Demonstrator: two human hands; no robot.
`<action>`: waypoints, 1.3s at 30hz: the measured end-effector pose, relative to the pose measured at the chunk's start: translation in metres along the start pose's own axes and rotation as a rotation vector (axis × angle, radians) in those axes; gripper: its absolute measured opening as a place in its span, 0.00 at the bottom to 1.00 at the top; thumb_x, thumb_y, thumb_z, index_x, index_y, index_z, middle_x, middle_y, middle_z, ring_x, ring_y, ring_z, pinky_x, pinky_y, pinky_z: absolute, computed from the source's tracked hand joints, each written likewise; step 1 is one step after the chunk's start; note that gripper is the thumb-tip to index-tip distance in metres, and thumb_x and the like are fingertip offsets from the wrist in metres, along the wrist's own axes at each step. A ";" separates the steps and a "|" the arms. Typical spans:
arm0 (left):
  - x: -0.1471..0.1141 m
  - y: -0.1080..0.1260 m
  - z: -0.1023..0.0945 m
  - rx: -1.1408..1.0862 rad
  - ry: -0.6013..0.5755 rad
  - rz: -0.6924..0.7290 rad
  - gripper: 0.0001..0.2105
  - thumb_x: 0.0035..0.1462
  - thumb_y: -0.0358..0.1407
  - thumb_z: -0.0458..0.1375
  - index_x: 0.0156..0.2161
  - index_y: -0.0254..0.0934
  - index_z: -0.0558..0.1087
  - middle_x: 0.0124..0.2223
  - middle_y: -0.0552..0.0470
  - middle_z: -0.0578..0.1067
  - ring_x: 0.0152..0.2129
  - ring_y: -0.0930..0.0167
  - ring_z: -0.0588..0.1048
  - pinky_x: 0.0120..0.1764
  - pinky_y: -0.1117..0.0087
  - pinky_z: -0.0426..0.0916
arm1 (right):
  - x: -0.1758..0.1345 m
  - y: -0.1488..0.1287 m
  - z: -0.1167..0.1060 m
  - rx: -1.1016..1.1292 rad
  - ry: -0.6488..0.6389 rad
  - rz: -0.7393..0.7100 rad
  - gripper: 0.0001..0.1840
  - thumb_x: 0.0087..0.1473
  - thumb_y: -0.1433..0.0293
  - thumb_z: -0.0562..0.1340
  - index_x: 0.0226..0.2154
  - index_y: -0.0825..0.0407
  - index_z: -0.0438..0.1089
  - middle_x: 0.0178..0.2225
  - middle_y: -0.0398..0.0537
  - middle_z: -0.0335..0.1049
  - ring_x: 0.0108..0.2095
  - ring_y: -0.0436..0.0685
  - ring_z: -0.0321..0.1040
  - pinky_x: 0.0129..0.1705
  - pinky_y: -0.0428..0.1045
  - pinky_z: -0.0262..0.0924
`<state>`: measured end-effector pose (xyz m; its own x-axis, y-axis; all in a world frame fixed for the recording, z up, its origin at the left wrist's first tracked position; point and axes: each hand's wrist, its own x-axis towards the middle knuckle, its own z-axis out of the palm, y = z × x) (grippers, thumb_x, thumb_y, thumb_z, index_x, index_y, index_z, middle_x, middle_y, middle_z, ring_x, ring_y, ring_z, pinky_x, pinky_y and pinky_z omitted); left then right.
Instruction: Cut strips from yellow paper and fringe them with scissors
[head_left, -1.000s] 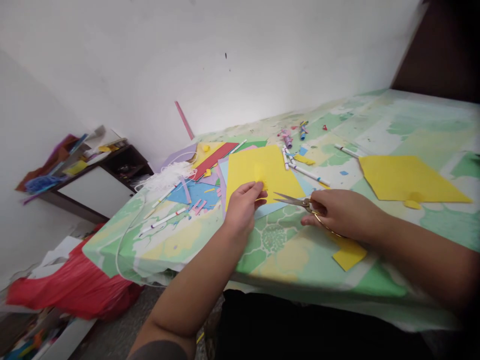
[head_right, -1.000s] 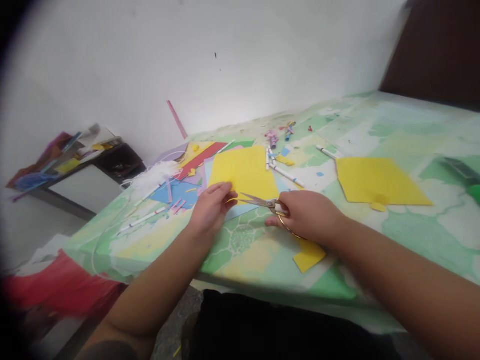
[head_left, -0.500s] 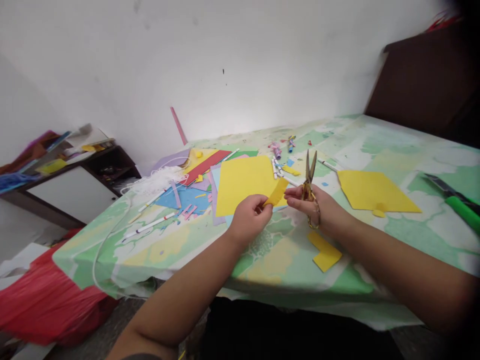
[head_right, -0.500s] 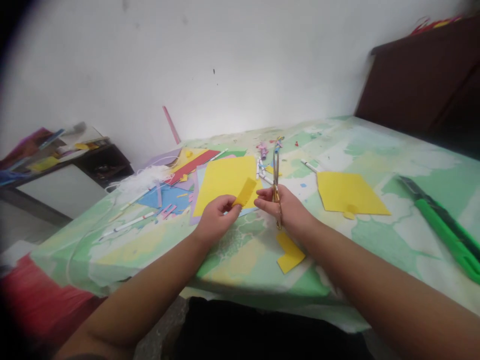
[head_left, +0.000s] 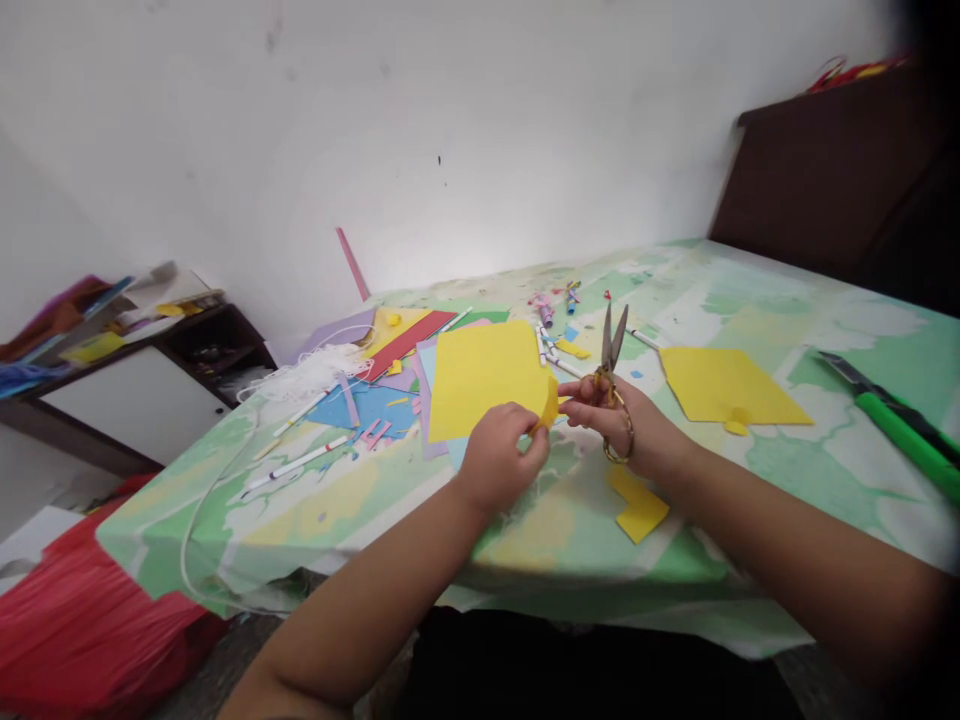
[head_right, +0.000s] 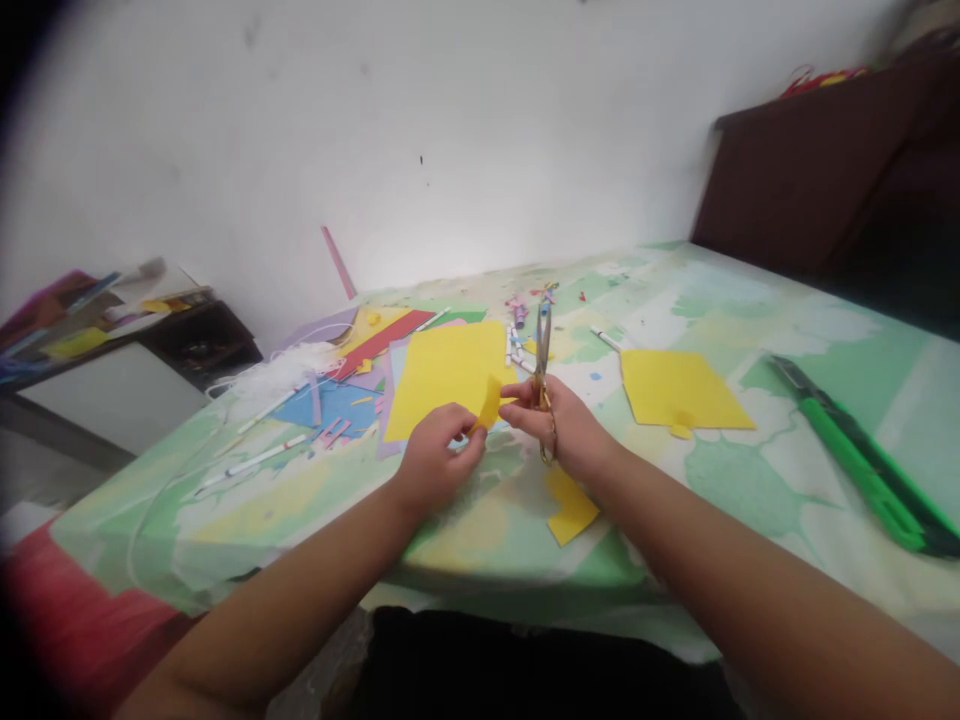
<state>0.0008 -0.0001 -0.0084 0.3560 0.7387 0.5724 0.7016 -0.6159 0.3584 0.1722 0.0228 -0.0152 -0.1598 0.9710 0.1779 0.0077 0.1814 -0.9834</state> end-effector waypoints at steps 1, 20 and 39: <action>-0.002 0.001 0.001 0.017 -0.018 0.067 0.07 0.52 0.33 0.49 0.24 0.36 0.65 0.25 0.52 0.67 0.25 0.72 0.65 0.31 0.70 0.60 | -0.001 -0.001 0.000 -0.001 -0.023 0.002 0.17 0.39 0.61 0.65 0.27 0.51 0.59 0.41 0.48 0.67 0.36 0.52 0.65 0.40 0.50 0.59; -0.001 -0.008 0.001 0.076 -0.304 0.120 0.15 0.50 0.38 0.51 0.41 0.33 0.69 0.38 0.43 0.70 0.36 0.64 0.66 0.40 0.59 0.64 | 0.125 -0.026 -0.072 -0.816 0.279 0.097 0.19 0.40 0.51 0.59 0.24 0.50 0.60 0.22 0.42 0.60 0.22 0.51 0.58 0.22 0.47 0.52; -0.018 0.039 0.008 -0.059 -0.696 0.432 0.28 0.54 0.49 0.45 0.56 0.35 0.58 0.58 0.44 0.62 0.55 0.57 0.57 0.54 0.54 0.52 | -0.006 -0.060 -0.148 -1.166 0.339 0.329 0.21 0.48 0.50 0.52 0.25 0.51 0.58 0.23 0.49 0.62 0.24 0.54 0.57 0.25 0.49 0.49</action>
<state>0.0265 -0.0351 -0.0111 0.9022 0.4224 0.0875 0.3886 -0.8839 0.2604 0.3187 0.0294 0.0480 0.2750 0.9561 0.1017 0.8926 -0.2146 -0.3966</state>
